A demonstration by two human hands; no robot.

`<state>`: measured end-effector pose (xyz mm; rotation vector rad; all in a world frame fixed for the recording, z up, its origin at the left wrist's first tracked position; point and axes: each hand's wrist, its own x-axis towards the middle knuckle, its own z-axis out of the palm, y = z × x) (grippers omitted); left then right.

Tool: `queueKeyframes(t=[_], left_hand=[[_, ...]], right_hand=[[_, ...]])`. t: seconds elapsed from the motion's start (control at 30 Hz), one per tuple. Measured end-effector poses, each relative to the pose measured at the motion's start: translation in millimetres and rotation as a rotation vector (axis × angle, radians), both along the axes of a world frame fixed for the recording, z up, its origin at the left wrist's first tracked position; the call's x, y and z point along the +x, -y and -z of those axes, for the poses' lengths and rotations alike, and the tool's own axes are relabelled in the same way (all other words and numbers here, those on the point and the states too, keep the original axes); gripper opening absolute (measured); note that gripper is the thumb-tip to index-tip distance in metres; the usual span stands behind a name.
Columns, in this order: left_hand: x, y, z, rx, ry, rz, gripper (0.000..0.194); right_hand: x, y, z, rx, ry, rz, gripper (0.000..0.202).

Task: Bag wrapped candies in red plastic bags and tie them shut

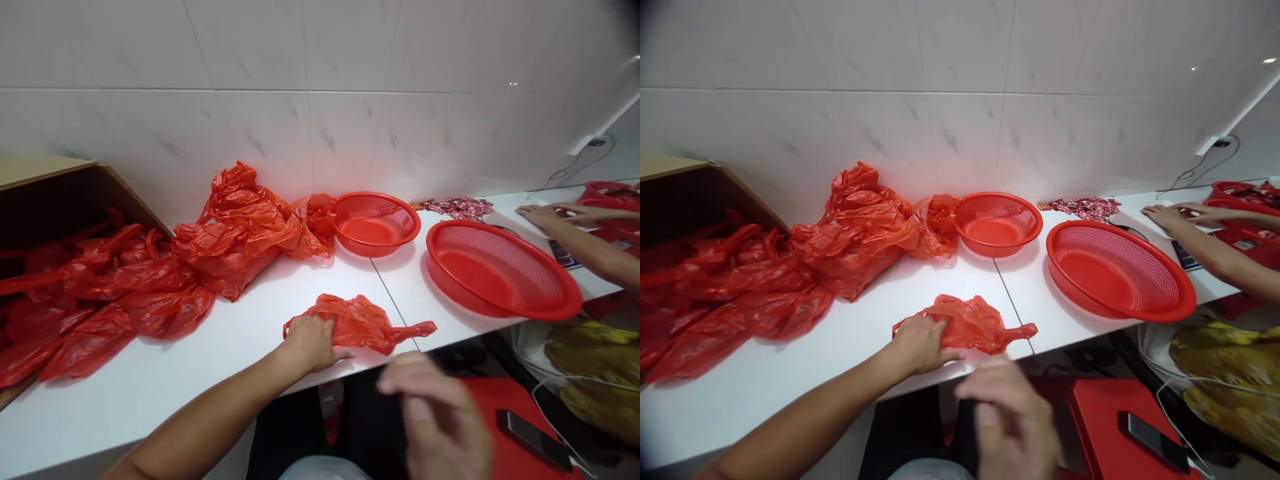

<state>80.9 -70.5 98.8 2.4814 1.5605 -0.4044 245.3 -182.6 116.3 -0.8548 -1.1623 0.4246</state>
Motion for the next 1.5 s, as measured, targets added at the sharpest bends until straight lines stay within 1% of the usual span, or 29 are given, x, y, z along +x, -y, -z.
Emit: queueKeyframes(t=[0.03,0.07,0.1,0.13,0.17,0.23,0.27,0.3,0.33,0.37,0.43,0.47,0.5,0.57,0.63,0.73,0.83,0.9,1.03,1.13,1.27,1.4,1.5], left_hand=[[2,1,-0.2,-0.001,0.005,0.003,0.075],[3,2,-0.7,-0.005,0.009,0.008,0.068],[4,3,-1.4,-0.011,0.009,0.016,0.064],[3,4,-2.3,-0.016,0.011,0.026,0.063],[1,6,-3.0,-0.019,0.017,0.036,0.065],[-5,9,-3.5,-0.02,0.054,0.057,0.072],[-9,9,-3.1,-0.013,0.082,0.065,0.071],[-13,10,-2.3,0.003,0.103,0.065,0.066],[-18,9,-1.2,0.025,0.112,0.055,0.058],[-21,8,-0.1,0.049,0.109,0.04,0.049],[-28,2,1.7,0.085,0.08,0.007,0.034],[-31,-3,2.2,0.09,0.065,-0.003,0.032],[-34,-8,2.4,0.086,0.056,-0.007,0.038],[-41,-21,2.8,0.068,0.046,-0.007,0.057],[-48,-36,5.0,0.048,0.048,0.002,0.065],[-58,-57,13.9,0.022,0.107,0.028,0.067],[-68,-72,28.6,0.053,0.263,0.059,0.072],[-74,-77,39.6,0.101,0.373,0.067,0.07],[-82,-82,58.5,0.147,0.506,0.09,0.068],[-87,-88,67.6,0.138,0.601,0.13,0.067],[-95,-98,76.1,0.131,0.761,0.205,0.078],[-100,-103,80.9,0.189,0.77,0.322,0.063],[-101,-104,82.7,0.244,0.731,0.338,0.066]], right_hand=[[-8,-1,0.5,-0.085,0.191,-0.151,0.024],[-14,-7,5.2,-0.191,0.356,-0.241,0.026],[-16,-17,13.8,-0.299,0.499,-0.27,0.027],[-15,-29,25.2,-0.402,0.616,-0.236,0.028],[-10,-43,38.3,-0.498,0.712,-0.153,0.027],[4,-66,63.3,-0.658,0.816,0.009,0.024],[13,-74,72.9,-0.711,0.838,0.058,0.025],[22,-79,79.5,-0.75,0.854,0.074,0.029],[30,-82,83.2,-0.776,0.873,0.055,0.035],[36,-82,84.2,-0.787,0.902,0.011,0.043],[45,-83,80.9,-0.786,0.969,-0.095,0.067],[46,-84,78.0,-0.773,0.999,-0.145,0.081],[47,-87,75.3,-0.756,1.029,-0.189,0.094],[44,-99,71.5,-0.745,1.092,-0.262,0.113],[40,-118,70.6,-0.788,1.165,-0.345,0.123],[35,-150,73.2,-0.867,1.175,-0.429,0.119],[36,-176,76.3,-0.846,1.119,-0.473,0.107],[39,-186,77.1,-0.832,1.107,-0.484,0.102],[43,-193,76.5,-0.837,1.083,-0.491,0.1],[42,-194,76.1,-0.86,1.065,-0.462,0.098],[34,-200,77.0,-0.937,1.074,-0.395,0.115],[22,-204,76.5,-1.022,1.125,-0.334,0.13],[15,-204,74.5,-1.048,1.166,-0.301,0.132]])
